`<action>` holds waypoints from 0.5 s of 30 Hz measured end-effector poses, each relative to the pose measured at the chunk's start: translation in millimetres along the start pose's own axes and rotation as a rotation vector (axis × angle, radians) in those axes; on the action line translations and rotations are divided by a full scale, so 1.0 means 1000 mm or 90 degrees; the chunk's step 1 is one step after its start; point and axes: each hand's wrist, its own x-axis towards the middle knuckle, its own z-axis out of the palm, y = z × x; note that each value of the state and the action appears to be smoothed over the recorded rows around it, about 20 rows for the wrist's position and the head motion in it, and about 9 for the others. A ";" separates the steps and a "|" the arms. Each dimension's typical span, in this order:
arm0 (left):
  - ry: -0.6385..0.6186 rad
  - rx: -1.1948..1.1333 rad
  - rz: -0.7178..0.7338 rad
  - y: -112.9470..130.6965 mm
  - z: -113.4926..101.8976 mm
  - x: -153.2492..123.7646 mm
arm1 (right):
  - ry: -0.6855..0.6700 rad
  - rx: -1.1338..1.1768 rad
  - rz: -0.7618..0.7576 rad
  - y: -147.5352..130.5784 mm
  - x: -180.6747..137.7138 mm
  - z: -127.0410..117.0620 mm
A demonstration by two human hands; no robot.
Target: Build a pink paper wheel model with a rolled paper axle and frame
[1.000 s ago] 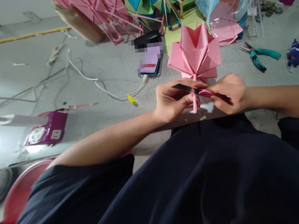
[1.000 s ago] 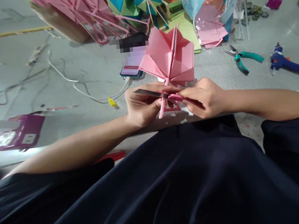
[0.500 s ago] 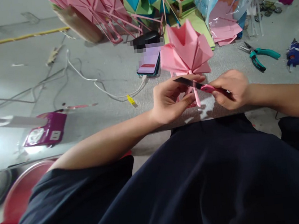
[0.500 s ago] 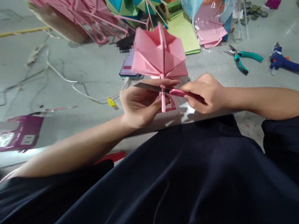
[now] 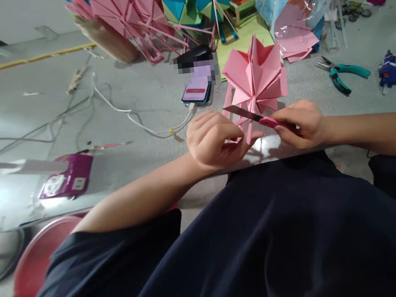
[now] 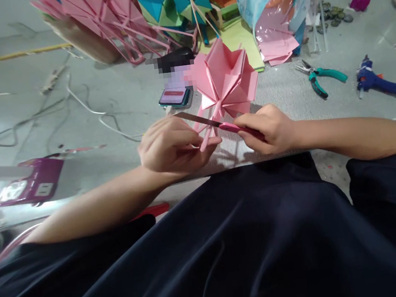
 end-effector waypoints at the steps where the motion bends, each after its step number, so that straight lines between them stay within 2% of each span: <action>1: -0.033 0.009 -0.009 0.003 -0.005 0.001 | -0.004 -0.008 0.009 -0.002 0.000 0.002; 4: -0.085 0.069 -0.037 0.023 -0.011 0.006 | -0.008 -0.021 0.031 -0.009 0.001 0.006; 7: -0.053 0.171 -0.022 0.053 -0.006 0.004 | 0.014 -0.009 0.048 -0.018 0.005 0.008; 9: -0.042 0.207 -0.055 0.071 0.000 -0.002 | 0.024 -0.014 0.068 -0.025 0.009 0.005; 12: -0.046 0.164 -0.193 0.088 0.007 -0.015 | -0.009 -0.051 0.085 -0.036 0.010 -0.003; 15: -0.070 0.019 -0.360 0.094 0.010 -0.025 | -0.075 -0.075 0.131 -0.051 -0.002 -0.010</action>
